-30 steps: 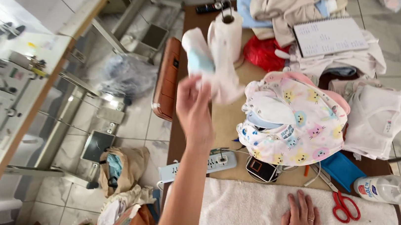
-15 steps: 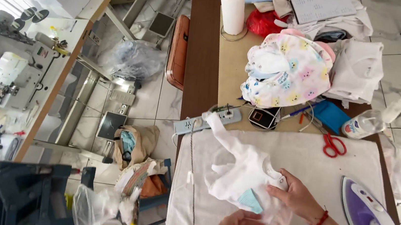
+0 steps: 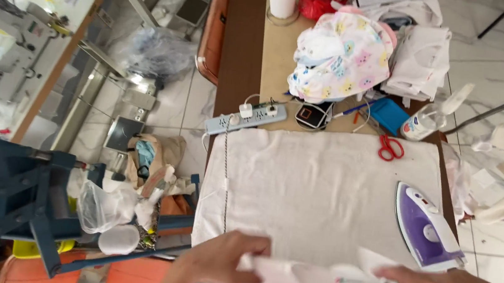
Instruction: Ironing and folding baby onesies and bibs on a towel-covered workspace
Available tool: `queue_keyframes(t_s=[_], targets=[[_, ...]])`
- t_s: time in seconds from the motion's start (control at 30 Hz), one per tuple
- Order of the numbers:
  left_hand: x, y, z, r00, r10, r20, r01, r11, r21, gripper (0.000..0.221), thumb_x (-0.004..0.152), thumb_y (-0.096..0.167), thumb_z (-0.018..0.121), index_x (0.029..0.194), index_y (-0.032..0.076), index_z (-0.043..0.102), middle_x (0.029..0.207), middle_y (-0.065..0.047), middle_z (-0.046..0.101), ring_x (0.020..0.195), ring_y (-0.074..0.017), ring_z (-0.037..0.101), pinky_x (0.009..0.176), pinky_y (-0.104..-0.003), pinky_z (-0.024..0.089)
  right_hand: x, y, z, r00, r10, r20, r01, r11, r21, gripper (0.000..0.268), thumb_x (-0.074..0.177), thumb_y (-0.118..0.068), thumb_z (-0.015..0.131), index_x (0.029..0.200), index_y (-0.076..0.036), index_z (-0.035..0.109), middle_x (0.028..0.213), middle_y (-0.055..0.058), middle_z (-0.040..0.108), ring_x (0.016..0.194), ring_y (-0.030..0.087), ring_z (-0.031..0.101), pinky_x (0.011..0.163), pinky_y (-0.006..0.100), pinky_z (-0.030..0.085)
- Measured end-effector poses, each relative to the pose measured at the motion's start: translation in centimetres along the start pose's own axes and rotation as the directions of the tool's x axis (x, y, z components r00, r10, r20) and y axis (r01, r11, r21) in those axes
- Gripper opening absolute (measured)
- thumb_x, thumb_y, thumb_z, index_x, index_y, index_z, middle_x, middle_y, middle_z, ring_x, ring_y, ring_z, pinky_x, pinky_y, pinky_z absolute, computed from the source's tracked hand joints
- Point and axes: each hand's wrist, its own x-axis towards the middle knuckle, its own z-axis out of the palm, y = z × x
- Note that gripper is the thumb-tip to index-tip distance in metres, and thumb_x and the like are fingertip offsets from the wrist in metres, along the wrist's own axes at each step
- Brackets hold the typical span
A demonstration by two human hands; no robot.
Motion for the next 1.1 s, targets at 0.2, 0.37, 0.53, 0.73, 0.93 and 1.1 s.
queue_keyframes(t_s=[0.2, 0.37, 0.53, 0.73, 0.93, 1.1], targets=[[-1.2, 1.3, -1.9, 0.958, -0.166, 0.234, 0.206, 0.966, -0.158, 0.019, 0.077, 0.021, 0.059, 0.091, 0.015, 0.047, 0.073, -0.001, 0.057, 0.062, -0.0124, 0.056, 0.058, -0.025, 0.043, 7.5, 14.8, 7.8, 0.966, -0.09, 0.243, 0.16, 0.945, -0.285, 0.068, 0.074, -0.075, 0.038, 0.131, -0.058, 0.005, 0.101, -0.001, 0.054, 0.091, 0.012, 0.057, 0.077, 0.023, 0.044], [7.2, -7.3, -4.4, 0.834, -0.44, -0.333, 0.452, 0.891, -0.046, 0.019, 0.071, 0.02, 0.061, 0.089, 0.015, 0.057, 0.084, 0.001, 0.059, 0.071, -0.0123, 0.052, 0.062, -0.027, 0.039, 6.5, 4.2, -8.1, 0.913, 0.298, -0.279, -0.202, 0.924, 0.325, 0.054, 0.062, -0.052, 0.053, 0.106, -0.021, 0.058, 0.099, -0.005, 0.067, 0.083, 0.012, 0.064, 0.073, 0.024, 0.048], [11.6, -18.8, 2.3, 0.656, -0.095, -0.749, 0.448, 0.847, 0.286, 0.03, 0.073, 0.009, 0.061, 0.1, 0.017, 0.053, 0.095, -0.001, 0.058, 0.083, -0.0226, 0.055, 0.073, -0.036, 0.041, 19.5, 10.9, -1.8, 0.461, 0.045, -0.886, 0.091, 0.991, 0.097, 0.036, 0.073, -0.018, 0.059, 0.108, -0.007, 0.054, 0.105, 0.011, 0.056, 0.097, 0.027, 0.052, 0.087, 0.04, 0.037], [7.1, -26.7, 18.5, 0.591, -0.573, -0.568, 0.595, 0.785, -0.172, 0.032, 0.07, 0.005, 0.055, 0.096, 0.022, 0.051, 0.091, -0.005, 0.049, 0.079, -0.029, 0.057, 0.07, -0.037, 0.047, 25.9, 11.6, 13.6, 0.735, 0.242, -0.634, 0.184, 0.828, 0.529, 0.035, 0.069, -0.017, 0.063, 0.103, -0.011, 0.058, 0.097, 0.01, 0.062, 0.09, 0.026, 0.06, 0.077, 0.034, 0.049], [7.6, -25.0, 22.2, 0.576, -0.523, -0.628, 0.491, 0.836, -0.246, 0.039, 0.069, 0.011, 0.058, 0.106, 0.017, 0.046, 0.088, -0.008, 0.049, 0.082, -0.0312, 0.055, 0.074, -0.04, 0.046, 25.0, 4.7, 14.4, 0.676, 0.367, -0.639, 0.086, 0.822, 0.563, 0.055, 0.067, -0.024, 0.066, 0.116, -0.02, 0.043, 0.106, 0.006, 0.045, 0.099, 0.028, 0.053, 0.08, 0.038, 0.048], [10.7, -22.3, 21.0, 0.494, -0.536, -0.685, 0.431, 0.835, -0.343, 0.044, 0.065, 0.002, 0.049, 0.108, 0.013, 0.044, 0.094, -0.013, 0.049, 0.088, -0.0371, 0.052, 0.08, -0.042, 0.045, 26.9, 3.6, 14.2, 0.597, 0.357, -0.719, -0.014, 0.9, 0.435, 0.038, 0.078, -0.028, 0.054, 0.113, -0.025, 0.04, 0.1, 0.004, 0.041, 0.094, 0.029, 0.053, 0.076, 0.039, 0.05]])
